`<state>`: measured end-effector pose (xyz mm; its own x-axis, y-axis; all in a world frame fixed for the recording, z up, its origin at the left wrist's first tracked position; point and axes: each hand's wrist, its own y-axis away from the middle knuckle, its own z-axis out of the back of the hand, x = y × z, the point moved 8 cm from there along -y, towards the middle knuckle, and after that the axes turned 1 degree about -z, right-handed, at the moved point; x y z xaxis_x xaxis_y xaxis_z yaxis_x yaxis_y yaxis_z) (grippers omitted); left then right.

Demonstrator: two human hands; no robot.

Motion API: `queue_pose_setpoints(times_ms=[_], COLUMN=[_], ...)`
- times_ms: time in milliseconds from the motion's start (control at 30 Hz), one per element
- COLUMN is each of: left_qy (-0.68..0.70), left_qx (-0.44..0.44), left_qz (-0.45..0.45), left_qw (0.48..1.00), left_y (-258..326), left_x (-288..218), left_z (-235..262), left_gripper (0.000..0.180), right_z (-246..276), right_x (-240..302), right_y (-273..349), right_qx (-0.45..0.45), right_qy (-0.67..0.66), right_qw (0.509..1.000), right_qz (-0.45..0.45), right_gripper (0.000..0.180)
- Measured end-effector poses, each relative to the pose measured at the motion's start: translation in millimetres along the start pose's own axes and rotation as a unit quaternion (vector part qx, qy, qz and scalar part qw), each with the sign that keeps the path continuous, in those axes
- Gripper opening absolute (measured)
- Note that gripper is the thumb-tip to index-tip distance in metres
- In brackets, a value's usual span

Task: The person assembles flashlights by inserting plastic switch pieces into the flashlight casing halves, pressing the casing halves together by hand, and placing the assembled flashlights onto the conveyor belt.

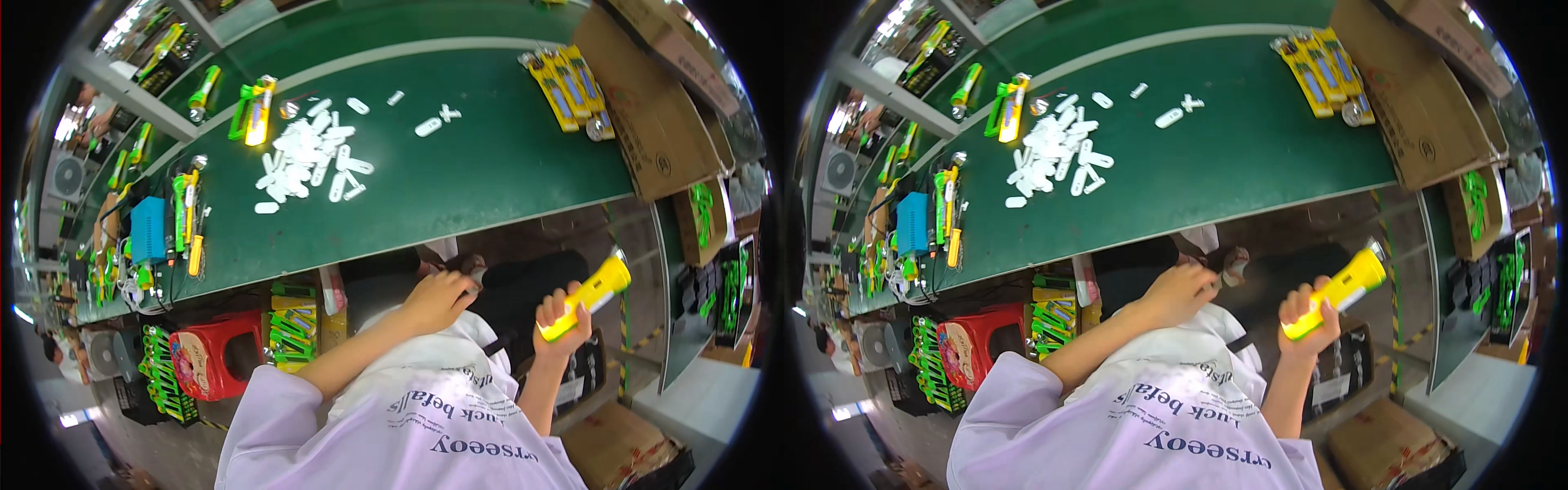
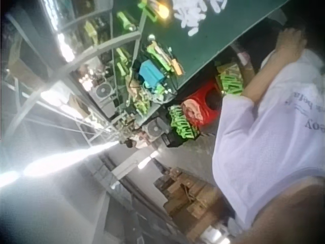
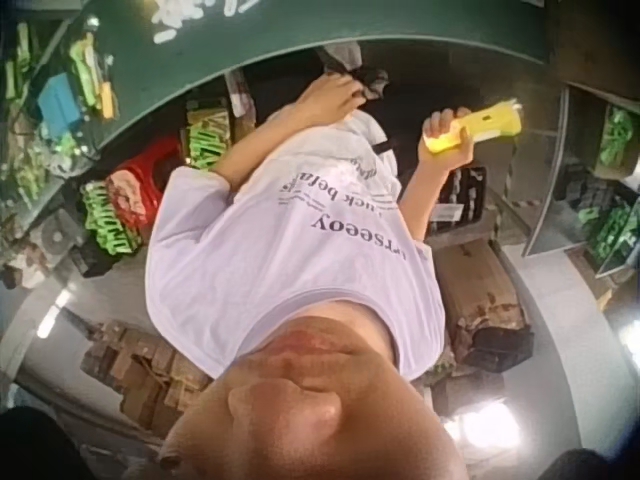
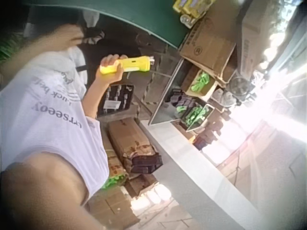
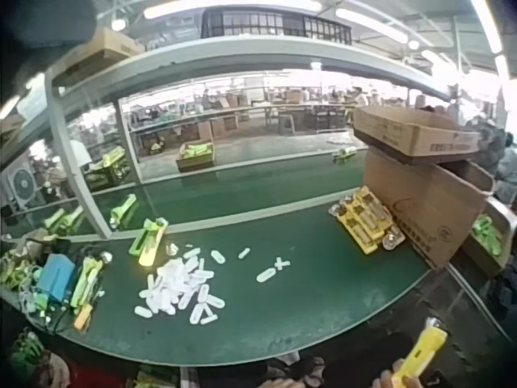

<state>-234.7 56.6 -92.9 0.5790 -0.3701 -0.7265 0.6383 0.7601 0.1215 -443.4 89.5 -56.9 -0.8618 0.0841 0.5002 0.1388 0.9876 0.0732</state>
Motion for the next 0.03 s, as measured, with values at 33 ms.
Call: queue_pose_setpoints(times_ms=[33], left_qy=[-0.005], left_qx=[-0.013], left_qz=[0.002], left_qw=[1.000], left_y=[-0.4], left_x=[0.7], left_z=[7.1], left_gripper=[0.036], right_z=[11.5], right_x=[8.8], right_y=[0.1], right_qx=[0.008], right_qy=[0.009], right_qw=[1.000], right_qz=[0.012], right_gripper=[0.031])
